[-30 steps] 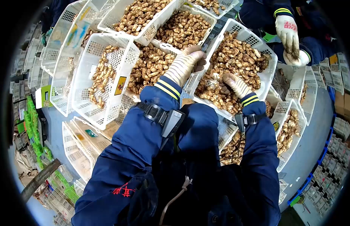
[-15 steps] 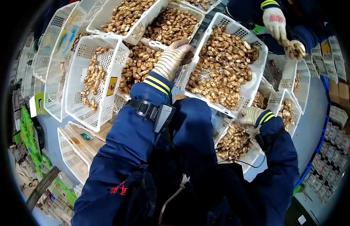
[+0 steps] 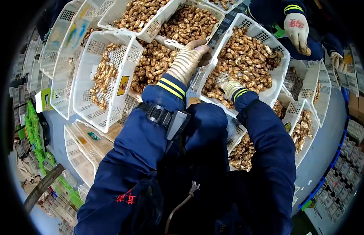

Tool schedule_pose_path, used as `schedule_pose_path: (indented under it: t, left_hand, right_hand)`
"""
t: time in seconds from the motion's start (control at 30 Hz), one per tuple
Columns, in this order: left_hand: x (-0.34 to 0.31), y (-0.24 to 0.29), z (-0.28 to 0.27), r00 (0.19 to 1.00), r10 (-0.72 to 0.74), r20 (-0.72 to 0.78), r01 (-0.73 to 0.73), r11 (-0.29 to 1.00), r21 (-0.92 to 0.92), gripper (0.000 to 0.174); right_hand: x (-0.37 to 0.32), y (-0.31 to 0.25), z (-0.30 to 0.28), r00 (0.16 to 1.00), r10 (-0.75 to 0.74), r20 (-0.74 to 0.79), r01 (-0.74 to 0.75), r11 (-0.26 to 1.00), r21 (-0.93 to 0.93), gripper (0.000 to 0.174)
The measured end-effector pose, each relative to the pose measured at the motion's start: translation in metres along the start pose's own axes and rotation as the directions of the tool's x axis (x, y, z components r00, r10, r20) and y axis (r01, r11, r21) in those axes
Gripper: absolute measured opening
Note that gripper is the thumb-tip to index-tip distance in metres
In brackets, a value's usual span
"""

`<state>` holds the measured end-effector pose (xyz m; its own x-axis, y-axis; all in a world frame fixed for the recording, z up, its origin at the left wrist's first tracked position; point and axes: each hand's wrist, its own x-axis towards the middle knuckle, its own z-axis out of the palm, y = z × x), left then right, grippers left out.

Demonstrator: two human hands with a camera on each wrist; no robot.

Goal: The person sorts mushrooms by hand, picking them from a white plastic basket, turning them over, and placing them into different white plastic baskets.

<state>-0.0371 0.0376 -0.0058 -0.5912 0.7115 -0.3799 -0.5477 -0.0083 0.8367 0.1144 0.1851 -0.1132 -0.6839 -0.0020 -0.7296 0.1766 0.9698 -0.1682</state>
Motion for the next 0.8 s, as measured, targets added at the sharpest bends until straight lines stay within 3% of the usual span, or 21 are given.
schedule_pose_path:
  t: [0.03, 0.07, 0.1, 0.17, 0.2, 0.23, 0.3, 0.33, 0.37, 0.43, 0.47, 0.57, 0.6, 0.63, 0.7, 0.77, 0.8]
  left_hand:
    - [-0.002, 0.0, 0.0, 1.0, 0.014, 0.006, -0.014, 0.999, -0.039, 0.051]
    - [-0.002, 0.002, 0.001, 1.0, 0.0, 0.003, 0.0, 0.999, -0.034, 0.05]
    - [-0.002, 0.003, 0.002, 1.0, -0.011, 0.0, 0.011, 1.0, -0.029, 0.049]
    - [0.001, -0.001, 0.002, 1.0, -0.031, -0.003, 0.031, 0.998, -0.061, 0.047]
    - [0.0, -0.001, 0.002, 1.0, -0.021, -0.002, 0.021, 0.998, -0.06, 0.047]
    - [-0.001, 0.0, 0.002, 1.0, -0.009, 0.0, 0.009, 0.998, -0.061, 0.046]
    - [0.001, -0.002, 0.002, 1.0, -0.014, 0.002, 0.014, 0.998, -0.063, 0.047]
    - [0.0, -0.002, 0.002, 1.0, -0.016, 0.006, 0.016, 0.997, -0.07, 0.047]
    - [0.0, -0.003, 0.002, 1.0, -0.018, 0.007, 0.018, 0.997, -0.077, 0.047]
    - [0.0, -0.002, 0.002, 1.0, -0.013, 0.001, 0.013, 0.997, -0.073, 0.047]
    - [-0.001, -0.002, 0.003, 1.0, -0.012, -0.001, 0.012, 0.998, -0.07, 0.047]
    - [0.0, -0.002, 0.003, 1.0, -0.016, -0.001, 0.016, 0.997, -0.069, 0.046]
    - [0.001, -0.003, 0.002, 1.0, -0.022, 0.004, 0.022, 0.997, -0.072, 0.046]
    - [0.002, -0.002, 0.002, 1.0, -0.027, 0.007, 0.028, 0.997, -0.073, 0.046]
    - [0.001, 0.0, 0.0, 0.999, -0.033, 0.011, 0.033, 0.999, -0.036, 0.044]
    - [0.002, -0.005, -0.001, 1.0, -0.004, -0.001, 0.004, 0.998, -0.069, 0.043]
    - [0.0, 0.0, 0.001, 1.0, -0.009, -0.013, 0.008, 0.999, -0.047, 0.043]
  right_hand:
    - [-0.006, -0.008, -0.007, 0.998, 0.06, -0.02, -0.06, 0.998, 0.013, 0.049]
    - [0.015, 0.02, 0.018, 0.985, -0.122, -0.12, 0.117, 0.992, -0.044, 0.047]
    - [0.036, 0.046, 0.044, 0.959, -0.201, -0.202, 0.201, 0.979, -0.02, 0.043]
    - [0.049, 0.068, 0.065, 0.978, -0.111, -0.176, 0.169, 0.917, 0.362, 0.04]
    - [0.005, 0.027, 0.011, 0.988, 0.102, -0.113, -0.036, 0.879, 0.475, 0.031]
    - [0.028, 0.062, 0.048, 0.955, 0.019, -0.297, 0.089, 0.935, 0.345, 0.028]
    - [0.029, 0.079, 0.072, 0.953, 0.036, -0.3, 0.14, 0.827, 0.544, 0.03]
    - [0.022, 0.079, 0.07, 0.924, -0.07, -0.376, 0.232, 0.885, 0.404, 0.033]
    - [0.018, 0.081, 0.065, 0.964, -0.096, -0.247, 0.2, 0.876, 0.44, 0.041]
    - [0.011, 0.059, 0.047, 0.994, -0.016, -0.111, 0.043, 0.97, 0.239, 0.05]
    - [0.019, 0.062, 0.053, 0.996, -0.029, -0.079, 0.045, 0.976, 0.214, 0.058]
    - [0.015, 0.035, 0.03, 0.998, 0.049, -0.03, -0.045, 0.994, 0.1, 0.049]
    - [0.017, 0.033, 0.029, 0.991, 0.132, -0.037, -0.127, 0.985, 0.114, 0.051]
    - [0.023, 0.039, 0.037, 0.989, 0.105, -0.109, -0.086, 0.982, 0.167, 0.047]
    - [0.036, 0.059, 0.045, 0.983, 0.181, -0.04, -0.137, 0.855, 0.501, 0.045]
    - [0.026, 0.07, 0.045, 0.952, 0.235, -0.195, 0.001, 0.634, 0.773, 0.033]
    - [0.02, 0.075, 0.045, 0.957, 0.267, -0.111, 0.027, 0.299, 0.954, 0.033]
